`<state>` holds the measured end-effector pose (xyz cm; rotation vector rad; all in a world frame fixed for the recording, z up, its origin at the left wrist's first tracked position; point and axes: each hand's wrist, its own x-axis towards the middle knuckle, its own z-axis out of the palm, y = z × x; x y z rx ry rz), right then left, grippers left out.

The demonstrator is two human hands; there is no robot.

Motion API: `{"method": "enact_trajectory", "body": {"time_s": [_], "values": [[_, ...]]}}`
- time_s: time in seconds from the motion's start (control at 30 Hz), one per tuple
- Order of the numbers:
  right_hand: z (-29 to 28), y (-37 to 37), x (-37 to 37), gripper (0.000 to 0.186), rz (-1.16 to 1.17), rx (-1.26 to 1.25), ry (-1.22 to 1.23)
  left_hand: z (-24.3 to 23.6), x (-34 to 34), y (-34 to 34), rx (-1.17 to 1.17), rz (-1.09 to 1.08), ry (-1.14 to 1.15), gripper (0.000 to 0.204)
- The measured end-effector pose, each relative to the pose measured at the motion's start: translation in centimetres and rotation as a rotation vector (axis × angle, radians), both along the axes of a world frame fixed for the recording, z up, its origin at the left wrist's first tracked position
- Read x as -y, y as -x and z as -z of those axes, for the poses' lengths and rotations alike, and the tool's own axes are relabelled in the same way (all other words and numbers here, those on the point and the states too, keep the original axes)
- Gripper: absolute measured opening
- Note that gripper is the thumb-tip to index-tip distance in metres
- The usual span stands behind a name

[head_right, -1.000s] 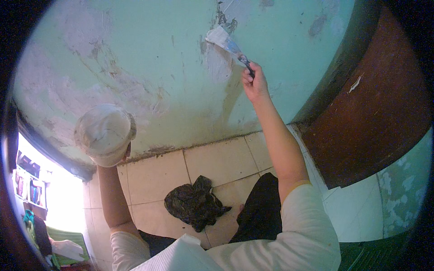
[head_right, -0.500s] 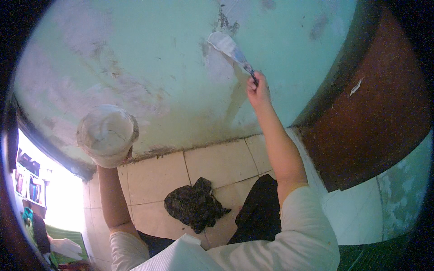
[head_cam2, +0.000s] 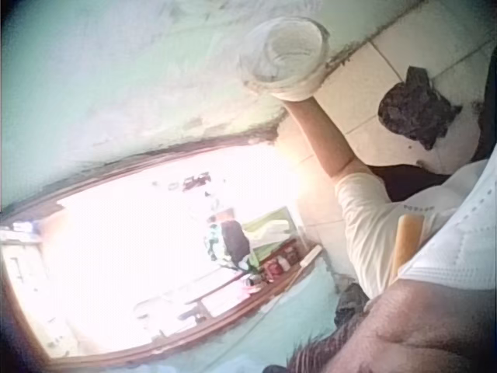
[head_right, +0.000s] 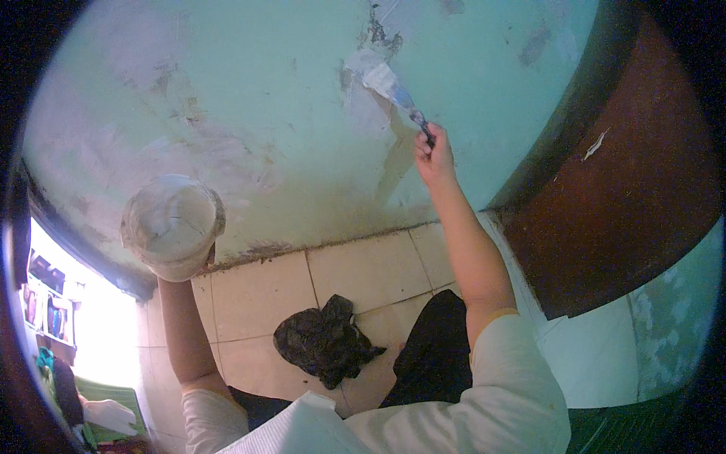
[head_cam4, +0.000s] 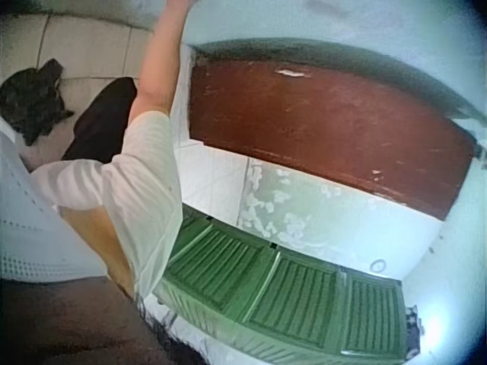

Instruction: The person applies plaster to a wall using a putty knife, scooping material from a container and smoothing it over damaged areas.

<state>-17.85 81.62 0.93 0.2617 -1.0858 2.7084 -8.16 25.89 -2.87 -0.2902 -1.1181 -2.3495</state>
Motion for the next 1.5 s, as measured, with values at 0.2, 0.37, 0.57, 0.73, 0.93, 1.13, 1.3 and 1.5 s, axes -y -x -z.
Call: {"method": "enact_trajectory", "body": {"time_s": [0.2, 0.37, 0.57, 0.73, 0.93, 1.13, 1.3, 1.5], "values": [[-1.8, -0.7, 1.8, 0.015, -0.074, -0.027, -0.034, 0.4, 1.1, -0.1, -0.090, -0.056, 0.114, 0.060], [-2.6, -0.3, 3.4, 0.016, -0.014, -0.029, -0.089, 0.4, 1.0, 0.0, -0.103, -0.106, 0.141, 0.063], [-0.7, 0.1, 1.7, 0.017, 0.085, -0.022, -0.118, -0.2, 1.2, -0.4, -0.085, -0.129, 0.105, 0.067], [-0.6, -0.7, 0.3, 0.017, -0.041, -0.062, -0.062, -1.4, -0.2, -1.9, -0.156, 0.014, 0.055, 0.069], [-2.8, -1.0, 4.3, 0.017, -0.007, -0.055, -0.075, -3.1, -1.5, -3.9, 0.079, 0.146, -0.211, 0.070], [0.2, 0.3, -1.0, 0.015, 0.126, 0.003, -0.036, -2.2, 0.4, -2.7, -0.204, 0.151, -0.012, 0.071], [-1.3, -0.7, -1.9, 0.014, 0.039, -0.073, -0.018, -1.7, 1.3, -1.3, -0.165, 0.209, -0.017, 0.071], [-3.9, -2.0, 3.2, 0.015, 0.055, -0.070, -0.282, -2.4, 0.1, -2.1, -0.403, 0.331, 0.098, 0.068]]}}
